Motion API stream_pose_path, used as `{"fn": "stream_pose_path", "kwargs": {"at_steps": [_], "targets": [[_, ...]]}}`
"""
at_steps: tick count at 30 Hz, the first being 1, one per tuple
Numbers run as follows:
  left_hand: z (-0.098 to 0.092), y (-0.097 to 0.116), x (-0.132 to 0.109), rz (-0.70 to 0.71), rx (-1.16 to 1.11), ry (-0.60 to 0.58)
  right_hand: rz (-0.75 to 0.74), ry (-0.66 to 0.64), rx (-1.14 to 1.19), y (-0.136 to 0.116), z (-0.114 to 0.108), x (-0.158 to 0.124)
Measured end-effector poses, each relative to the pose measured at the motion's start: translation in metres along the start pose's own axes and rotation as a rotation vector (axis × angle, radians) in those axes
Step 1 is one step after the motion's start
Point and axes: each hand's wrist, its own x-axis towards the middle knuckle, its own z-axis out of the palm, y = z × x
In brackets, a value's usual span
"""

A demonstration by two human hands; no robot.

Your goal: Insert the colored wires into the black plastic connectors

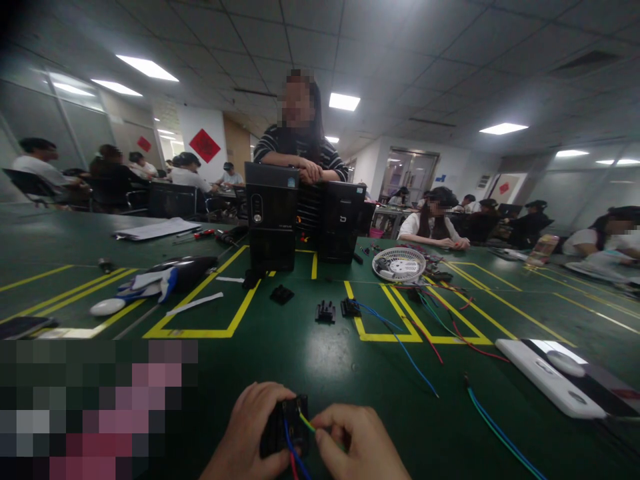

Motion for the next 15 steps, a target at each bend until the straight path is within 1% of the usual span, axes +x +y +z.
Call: {"fn": "stream_pose_path", "kwargs": {"at_steps": [4, 8, 15], "targets": [[0.002, -0.003, 0.0, 0.009, 0.001, -0.006, 0.009, -0.051, 0.072, -0.001, 0.004, 0.0], [0.004, -0.003, 0.001, 0.013, 0.01, 0.004, 0.017, -0.054, 0.137, 0.001, 0.012, 0.001], [0.003, 0.0, 0.002, -0.018, 0.016, -0.027, 0.008, -0.061, 0.189, 0.004, 0.022, 0.0]]}}
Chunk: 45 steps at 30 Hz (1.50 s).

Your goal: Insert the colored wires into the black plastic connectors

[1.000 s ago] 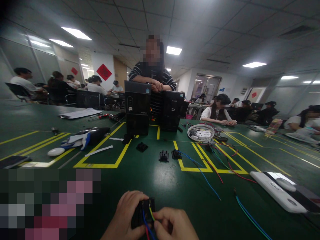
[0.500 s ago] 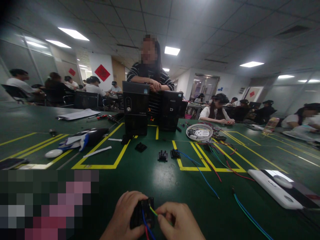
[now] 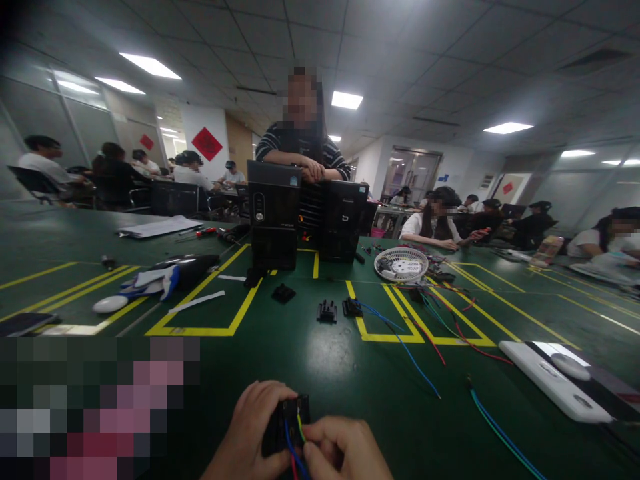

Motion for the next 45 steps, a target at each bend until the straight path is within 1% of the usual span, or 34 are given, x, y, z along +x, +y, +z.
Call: {"fn": "stream_pose_path", "kwargs": {"at_steps": [4, 8, 16, 20, 24, 29, 34, 37, 42, 45], "targets": [[0.0, 0.0, 0.0, 0.004, -0.005, 0.007, -0.004, -0.003, 0.002, 0.0, 0.001, 0.0], [-0.002, 0.001, 0.001, -0.012, -0.005, -0.005, -0.017, -0.028, -0.058, 0.0, -0.004, -0.001], [-0.003, 0.002, -0.001, -0.01, -0.006, -0.006, -0.029, 0.074, -0.224, -0.013, -0.02, -0.002], [-0.003, 0.002, -0.001, -0.007, -0.008, -0.009, -0.038, 0.055, -0.24, -0.012, -0.022, -0.002], [-0.003, 0.001, 0.0, -0.004, -0.01, -0.022, -0.052, 0.0, -0.225, -0.008, -0.02, -0.001], [0.0, 0.0, -0.001, -0.008, -0.001, -0.023, -0.041, -0.056, -0.144, -0.004, -0.014, -0.002], [0.001, 0.0, 0.0, -0.006, -0.001, -0.02, -0.025, -0.026, -0.055, 0.0, -0.006, -0.002], [0.001, 0.0, 0.001, -0.006, -0.004, -0.012, -0.01, -0.032, -0.022, 0.002, -0.002, -0.002], [0.0, 0.0, 0.0, 0.003, -0.006, -0.002, -0.006, -0.035, -0.052, 0.001, -0.002, -0.002], [-0.001, -0.001, -0.001, 0.005, 0.0, -0.008, -0.015, -0.01, -0.101, -0.003, -0.006, -0.001]]}}
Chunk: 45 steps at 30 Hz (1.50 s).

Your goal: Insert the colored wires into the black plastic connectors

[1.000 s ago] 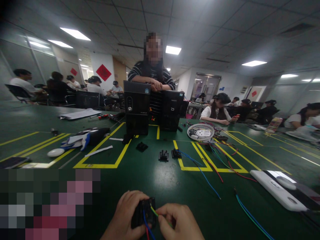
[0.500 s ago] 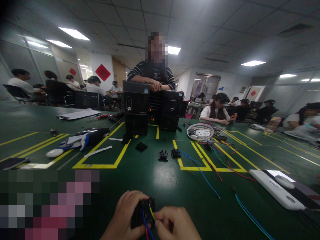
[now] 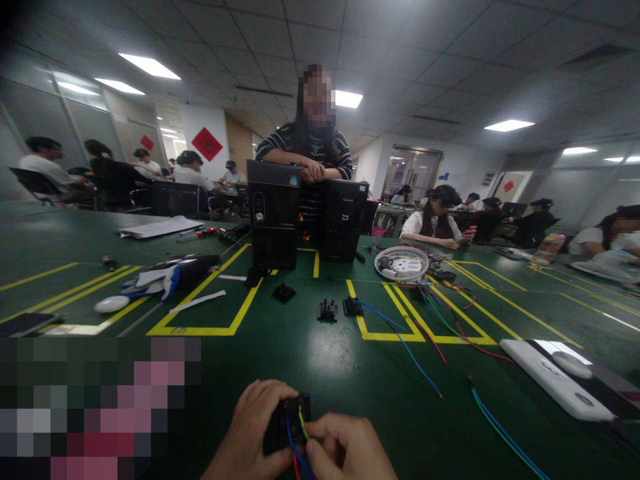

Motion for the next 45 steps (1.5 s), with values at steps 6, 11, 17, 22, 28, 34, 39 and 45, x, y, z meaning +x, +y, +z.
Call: {"fn": "stream_pose_path", "kwargs": {"at_steps": [6, 11, 17, 22, 28, 34, 39, 45], "targets": [[0.0, 0.0, 0.001, -0.013, 0.008, -0.01, -0.007, 0.055, -0.07, -0.004, -0.01, 0.0], [0.0, 0.002, 0.0, -0.022, 0.012, 0.009, -0.034, 0.109, -0.112, -0.003, -0.012, -0.001], [-0.002, 0.002, 0.0, -0.026, -0.005, 0.01, -0.037, 0.076, -0.124, -0.006, -0.011, -0.003], [0.0, 0.0, -0.001, -0.009, -0.012, 0.009, -0.064, 0.032, -0.081, -0.001, -0.003, -0.002], [0.001, 0.0, -0.002, -0.008, -0.004, 0.025, -0.064, 0.004, -0.011, 0.001, 0.006, -0.002], [0.001, -0.001, -0.002, 0.01, -0.006, 0.035, -0.076, 0.0, -0.019, -0.001, 0.006, -0.003], [0.0, 0.0, -0.002, 0.013, -0.012, 0.032, -0.037, 0.014, -0.09, -0.005, -0.001, -0.002], [0.0, 0.001, -0.003, 0.005, -0.019, 0.048, -0.001, 0.002, -0.115, -0.009, -0.009, -0.003]]}}
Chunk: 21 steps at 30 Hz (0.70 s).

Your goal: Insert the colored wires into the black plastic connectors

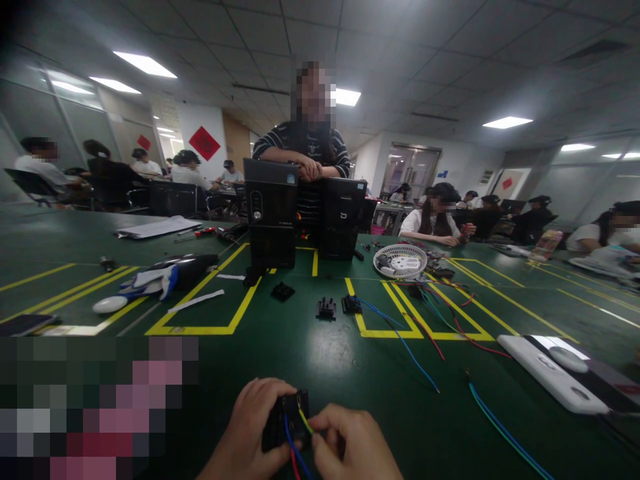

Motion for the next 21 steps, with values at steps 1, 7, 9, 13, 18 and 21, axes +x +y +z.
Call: {"fn": "stream_pose_path", "kwargs": {"at_steps": [1, 7, 9, 13, 18, 21], "targets": [[0.0, 0.0, 0.0, 0.004, 0.001, -0.003, 0.002, 0.0, 0.001, 0.0, -0.001, 0.0], [-0.002, 0.001, 0.002, -0.01, 0.013, -0.035, 0.013, 0.067, -0.015, 0.003, -0.005, -0.001], [-0.002, 0.002, 0.002, -0.018, 0.007, -0.041, 0.011, 0.07, 0.003, 0.002, -0.005, 0.0], [-0.001, 0.001, 0.002, 0.001, 0.001, -0.033, -0.002, 0.029, 0.071, 0.0, -0.002, 0.0], [0.0, -0.001, 0.002, 0.02, -0.007, -0.027, -0.035, 0.053, 0.077, 0.001, 0.003, -0.001], [0.0, -0.001, 0.002, 0.019, -0.005, -0.029, -0.042, 0.017, 0.09, 0.002, 0.005, 0.001]]}}
